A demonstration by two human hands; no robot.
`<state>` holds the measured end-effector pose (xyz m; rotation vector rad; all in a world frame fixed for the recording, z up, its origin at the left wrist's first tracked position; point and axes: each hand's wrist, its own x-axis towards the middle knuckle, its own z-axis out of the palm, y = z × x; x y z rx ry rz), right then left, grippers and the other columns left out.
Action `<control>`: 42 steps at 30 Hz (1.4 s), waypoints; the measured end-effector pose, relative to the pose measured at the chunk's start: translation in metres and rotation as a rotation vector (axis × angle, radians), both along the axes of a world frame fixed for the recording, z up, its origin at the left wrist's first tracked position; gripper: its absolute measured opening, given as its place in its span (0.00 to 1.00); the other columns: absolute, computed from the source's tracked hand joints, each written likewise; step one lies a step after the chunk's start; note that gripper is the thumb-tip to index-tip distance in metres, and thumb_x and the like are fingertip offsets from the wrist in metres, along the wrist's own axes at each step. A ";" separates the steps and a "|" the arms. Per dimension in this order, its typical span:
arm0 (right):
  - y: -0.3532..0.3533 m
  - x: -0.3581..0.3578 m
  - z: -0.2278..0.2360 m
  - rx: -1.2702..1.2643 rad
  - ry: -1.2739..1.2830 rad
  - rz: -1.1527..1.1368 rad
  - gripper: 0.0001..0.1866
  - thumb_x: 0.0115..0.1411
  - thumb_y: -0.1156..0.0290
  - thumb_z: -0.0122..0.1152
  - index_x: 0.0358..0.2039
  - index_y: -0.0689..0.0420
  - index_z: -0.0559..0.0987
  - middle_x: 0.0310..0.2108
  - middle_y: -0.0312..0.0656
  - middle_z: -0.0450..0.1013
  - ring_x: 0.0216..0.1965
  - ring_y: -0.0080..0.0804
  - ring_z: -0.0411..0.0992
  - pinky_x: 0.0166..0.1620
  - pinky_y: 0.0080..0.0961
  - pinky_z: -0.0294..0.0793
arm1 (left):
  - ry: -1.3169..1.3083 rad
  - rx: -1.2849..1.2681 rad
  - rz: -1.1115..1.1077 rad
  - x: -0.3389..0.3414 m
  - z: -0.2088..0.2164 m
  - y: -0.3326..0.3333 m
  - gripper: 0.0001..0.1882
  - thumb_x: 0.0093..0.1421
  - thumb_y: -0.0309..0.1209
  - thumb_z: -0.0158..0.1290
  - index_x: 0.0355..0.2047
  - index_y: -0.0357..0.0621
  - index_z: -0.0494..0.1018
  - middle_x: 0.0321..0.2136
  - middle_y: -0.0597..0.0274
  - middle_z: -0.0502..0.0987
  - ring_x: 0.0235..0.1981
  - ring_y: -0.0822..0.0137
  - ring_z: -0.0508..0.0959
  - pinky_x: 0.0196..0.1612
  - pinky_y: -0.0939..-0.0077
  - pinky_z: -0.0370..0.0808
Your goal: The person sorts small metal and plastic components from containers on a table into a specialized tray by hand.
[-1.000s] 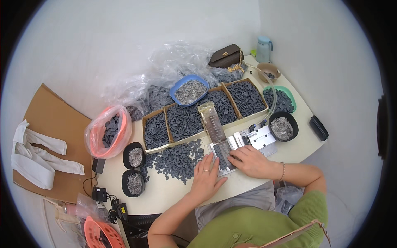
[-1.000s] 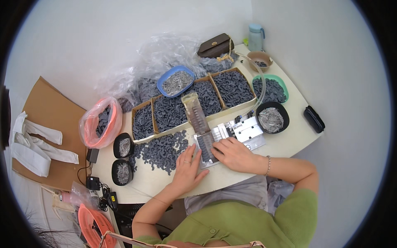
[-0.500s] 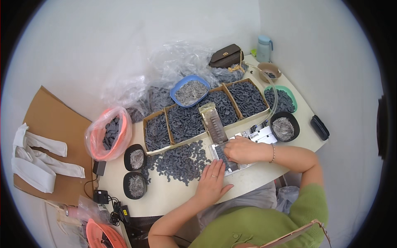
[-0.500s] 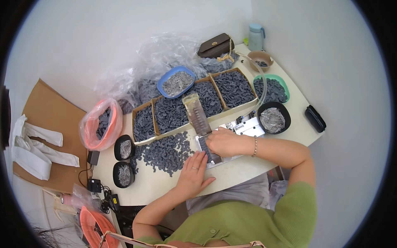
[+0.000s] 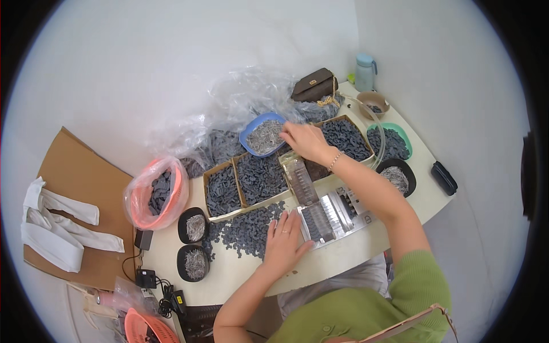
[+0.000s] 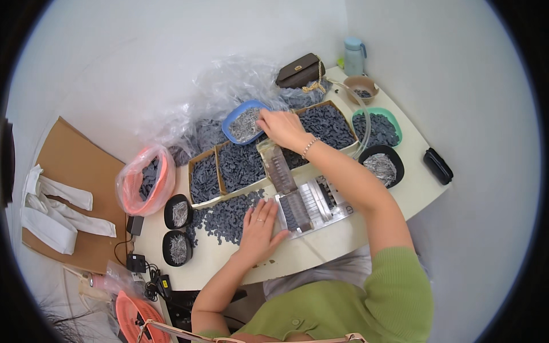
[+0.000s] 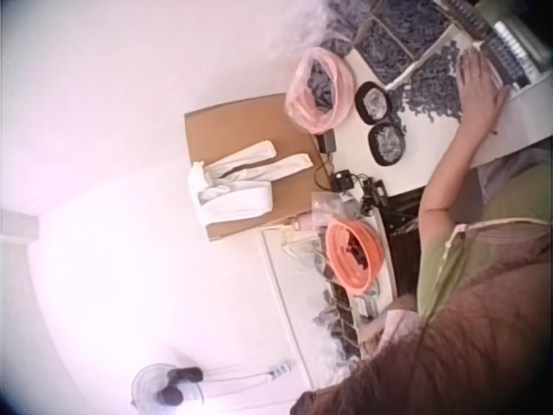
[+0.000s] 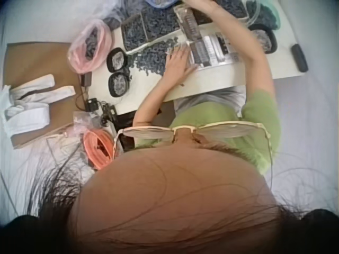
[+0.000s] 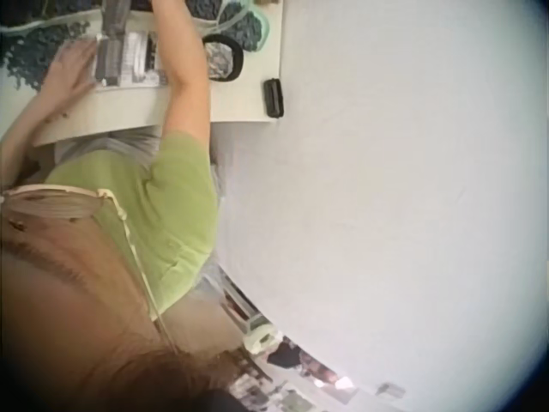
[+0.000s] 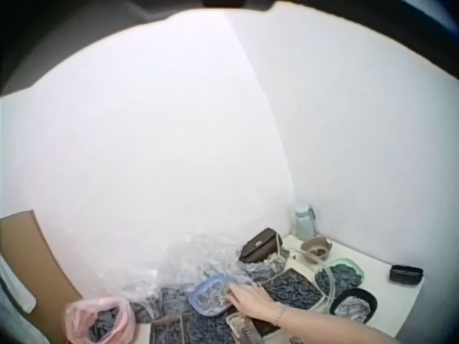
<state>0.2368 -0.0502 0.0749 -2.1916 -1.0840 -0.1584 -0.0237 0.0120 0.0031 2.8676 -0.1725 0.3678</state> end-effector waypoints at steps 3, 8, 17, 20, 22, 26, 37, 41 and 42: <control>-0.021 -0.015 -0.007 -0.056 0.067 0.067 0.11 0.60 0.64 0.56 0.37 0.58 0.75 0.34 0.45 0.75 0.38 0.45 0.74 0.40 0.40 0.72 | 0.022 -0.017 0.028 -0.010 0.003 0.008 0.35 0.56 0.46 0.56 0.59 0.38 0.62 0.60 0.46 0.60 0.63 0.46 0.56 0.63 0.47 0.49; -0.080 -0.079 0.007 0.111 -0.554 0.282 0.06 0.55 0.66 0.57 0.31 0.53 0.75 0.28 0.38 0.73 0.33 0.36 0.71 0.40 0.35 0.72 | 0.011 -0.055 0.104 -0.023 0.014 0.018 0.33 0.55 0.42 0.58 0.58 0.40 0.64 0.61 0.47 0.59 0.64 0.45 0.55 0.63 0.47 0.48; -0.160 -0.170 -0.056 -0.113 -0.699 0.581 0.15 0.53 0.65 0.57 0.40 0.58 0.74 0.40 0.49 0.73 0.48 0.38 0.70 0.55 0.30 0.66 | 0.030 -0.064 0.093 -0.033 0.016 0.021 0.30 0.55 0.43 0.58 0.54 0.40 0.68 0.59 0.45 0.61 0.63 0.44 0.56 0.63 0.45 0.49; -0.160 -0.179 -0.051 -0.174 -0.654 0.594 0.17 0.54 0.65 0.56 0.42 0.60 0.73 0.41 0.53 0.72 0.48 0.38 0.70 0.55 0.30 0.67 | 0.030 -0.068 0.099 -0.034 0.019 0.020 0.29 0.55 0.42 0.58 0.54 0.40 0.68 0.59 0.45 0.61 0.63 0.44 0.56 0.63 0.45 0.49; -0.160 -0.180 -0.050 -0.220 -0.696 0.598 0.17 0.55 0.64 0.56 0.42 0.59 0.73 0.41 0.55 0.72 0.49 0.38 0.70 0.54 0.29 0.69 | 0.025 -0.073 0.094 -0.034 0.020 0.020 0.29 0.55 0.41 0.58 0.54 0.40 0.68 0.59 0.46 0.61 0.63 0.45 0.56 0.63 0.45 0.49; -0.159 -0.174 -0.051 -0.227 -0.806 0.575 0.13 0.53 0.65 0.58 0.38 0.55 0.74 0.42 0.46 0.73 0.49 0.36 0.69 0.53 0.28 0.69 | 0.028 -0.078 0.076 -0.039 0.019 0.016 0.27 0.56 0.39 0.57 0.54 0.40 0.68 0.59 0.47 0.62 0.63 0.46 0.57 0.62 0.46 0.50; -0.065 -0.056 -0.016 0.234 -0.175 0.125 0.12 0.57 0.68 0.58 0.43 0.52 0.76 0.40 0.39 0.73 0.49 0.37 0.66 0.55 0.41 0.56 | -0.115 0.026 -0.138 -0.013 0.008 -0.021 0.21 0.54 0.31 0.55 0.47 0.34 0.72 0.49 0.48 0.73 0.54 0.48 0.71 0.55 0.58 0.67; -0.049 -0.031 -0.038 0.069 -0.268 0.073 0.12 0.59 0.66 0.57 0.43 0.53 0.76 0.36 0.37 0.74 0.45 0.34 0.68 0.56 0.42 0.55 | -0.177 0.143 -0.095 0.000 0.002 -0.041 0.17 0.51 0.28 0.53 0.40 0.28 0.74 0.43 0.43 0.76 0.48 0.49 0.75 0.50 0.60 0.72; -0.053 -0.035 -0.030 0.139 -0.363 0.072 0.11 0.59 0.65 0.57 0.42 0.53 0.76 0.35 0.38 0.74 0.45 0.34 0.68 0.58 0.42 0.54 | -0.172 0.172 -0.087 0.002 0.002 -0.043 0.17 0.49 0.27 0.53 0.38 0.28 0.74 0.42 0.42 0.76 0.46 0.49 0.76 0.49 0.61 0.73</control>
